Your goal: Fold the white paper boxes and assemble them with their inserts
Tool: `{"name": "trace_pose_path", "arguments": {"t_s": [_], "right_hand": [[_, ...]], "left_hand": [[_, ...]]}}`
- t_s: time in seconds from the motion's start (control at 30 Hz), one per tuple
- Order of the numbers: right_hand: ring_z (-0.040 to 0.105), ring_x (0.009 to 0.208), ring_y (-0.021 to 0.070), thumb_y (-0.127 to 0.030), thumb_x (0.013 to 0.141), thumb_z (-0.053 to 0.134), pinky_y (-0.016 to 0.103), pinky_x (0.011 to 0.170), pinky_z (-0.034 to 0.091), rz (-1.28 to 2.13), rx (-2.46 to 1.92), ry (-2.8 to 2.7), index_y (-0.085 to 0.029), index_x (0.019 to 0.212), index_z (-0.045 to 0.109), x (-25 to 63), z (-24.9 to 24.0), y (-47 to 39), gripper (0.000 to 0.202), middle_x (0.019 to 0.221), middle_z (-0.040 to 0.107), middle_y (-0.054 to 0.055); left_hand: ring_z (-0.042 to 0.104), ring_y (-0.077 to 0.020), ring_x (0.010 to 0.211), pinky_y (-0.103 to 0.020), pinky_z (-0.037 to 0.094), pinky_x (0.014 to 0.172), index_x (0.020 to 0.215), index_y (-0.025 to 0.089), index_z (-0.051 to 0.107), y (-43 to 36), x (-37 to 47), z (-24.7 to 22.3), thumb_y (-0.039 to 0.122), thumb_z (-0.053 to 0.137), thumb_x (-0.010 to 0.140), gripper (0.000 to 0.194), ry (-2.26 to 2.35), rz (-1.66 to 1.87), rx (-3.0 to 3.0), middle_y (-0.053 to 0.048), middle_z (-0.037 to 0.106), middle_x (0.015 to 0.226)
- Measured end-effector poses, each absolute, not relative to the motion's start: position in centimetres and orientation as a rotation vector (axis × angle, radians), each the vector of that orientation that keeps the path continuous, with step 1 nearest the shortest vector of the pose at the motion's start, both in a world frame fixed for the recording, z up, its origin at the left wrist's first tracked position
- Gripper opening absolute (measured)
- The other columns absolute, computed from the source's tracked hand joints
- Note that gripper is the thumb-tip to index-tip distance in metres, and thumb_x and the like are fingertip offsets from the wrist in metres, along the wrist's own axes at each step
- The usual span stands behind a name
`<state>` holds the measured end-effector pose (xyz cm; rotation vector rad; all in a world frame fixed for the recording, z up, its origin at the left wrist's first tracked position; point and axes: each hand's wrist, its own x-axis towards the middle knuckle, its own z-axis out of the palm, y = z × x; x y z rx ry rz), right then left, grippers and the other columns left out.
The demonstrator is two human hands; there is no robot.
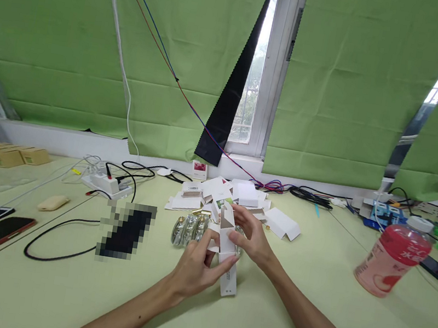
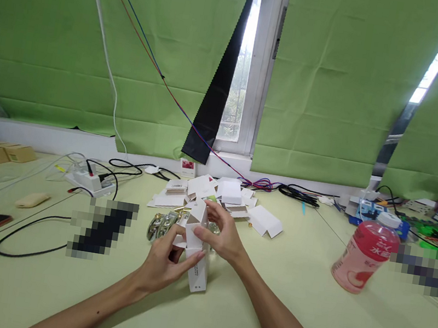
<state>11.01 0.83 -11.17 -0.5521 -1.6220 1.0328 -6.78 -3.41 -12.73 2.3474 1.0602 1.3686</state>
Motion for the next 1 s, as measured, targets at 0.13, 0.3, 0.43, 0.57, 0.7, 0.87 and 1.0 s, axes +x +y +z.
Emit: {"name": "trace_pose_path", "arguments": {"t_s": [0.13,0.3,0.43,0.57,0.7,0.87,1.0], "right_hand": [[0.063,0.121,0.0303,-0.056,0.076,0.081,0.047,0.107,0.048,1.026,-0.55,-1.63,-0.022,0.132,0.055,11.04,-11.25,0.95,0.07,0.131,0.066,0.013],[0.063,0.12,0.0297,-0.054,0.077,0.08,0.046,0.106,0.048,1.02,-0.549,-1.652,-0.022,0.13,0.056,11.08,-11.08,0.85,0.066,0.129,0.067,0.013],[0.064,0.118,0.0288,-0.053,0.078,0.08,0.045,0.105,0.048,1.014,-0.559,-1.664,-0.022,0.13,0.056,11.14,-10.97,0.77,0.065,0.127,0.067,0.012],[0.063,0.117,0.0295,-0.054,0.077,0.08,0.045,0.104,0.048,1.016,-0.563,-1.668,-0.021,0.13,0.056,11.18,-10.96,0.79,0.067,0.125,0.067,0.013],[0.063,0.116,0.0292,-0.053,0.077,0.08,0.046,0.104,0.047,1.018,-0.56,-1.677,-0.021,0.13,0.057,11.2,-10.95,0.74,0.066,0.123,0.067,0.012],[0.063,0.114,0.0288,-0.053,0.077,0.081,0.045,0.102,0.049,1.0,-0.554,-1.702,-0.021,0.128,0.059,11.27,-10.83,0.63,0.064,0.121,0.068,0.011],[0.063,0.113,0.0282,-0.054,0.078,0.08,0.044,0.101,0.049,1.002,-0.551,-1.723,-0.022,0.128,0.06,11.38,-10.74,0.64,0.063,0.122,0.068,0.01]], "left_hand": [[0.028,-0.0069,0.035,-0.019,0.022,0.04,0.088,0.022,0.044,-3.49,-6.73,-12.54,0.043,0.065,0.087,0.03,1.091,1.356,2.336,0.015,0.032,0.043],[0.029,-0.0062,0.034,-0.019,0.021,0.04,0.088,0.022,0.045,-3.64,-6.69,-12.31,0.04,0.066,0.086,0.027,1.068,1.382,2.34,0.015,0.033,0.043],[0.03,-0.0064,0.034,-0.019,0.021,0.039,0.087,0.022,0.045,-3.63,-6.69,-12.36,0.04,0.067,0.086,0.029,1.067,1.401,2.342,0.015,0.033,0.043],[0.029,-0.0064,0.034,-0.019,0.021,0.04,0.088,0.023,0.044,-3.46,-6.74,-12.68,0.039,0.068,0.086,0.029,1.074,1.398,2.35,0.015,0.032,0.043],[0.029,-0.0064,0.034,-0.019,0.022,0.04,0.089,0.023,0.043,-3.38,-6.79,-12.98,0.038,0.068,0.086,0.03,1.064,1.395,2.354,0.015,0.033,0.044],[0.027,-0.0063,0.035,-0.019,0.022,0.041,0.089,0.023,0.043,-3.42,-6.85,-13.0,0.039,0.068,0.087,0.03,1.087,1.383,2.346,0.016,0.031,0.044],[0.027,-0.0063,0.035,-0.019,0.022,0.041,0.088,0.023,0.043,-3.44,-6.9,-12.95,0.039,0.068,0.086,0.03,1.086,1.391,2.338,0.015,0.032,0.044]]}}
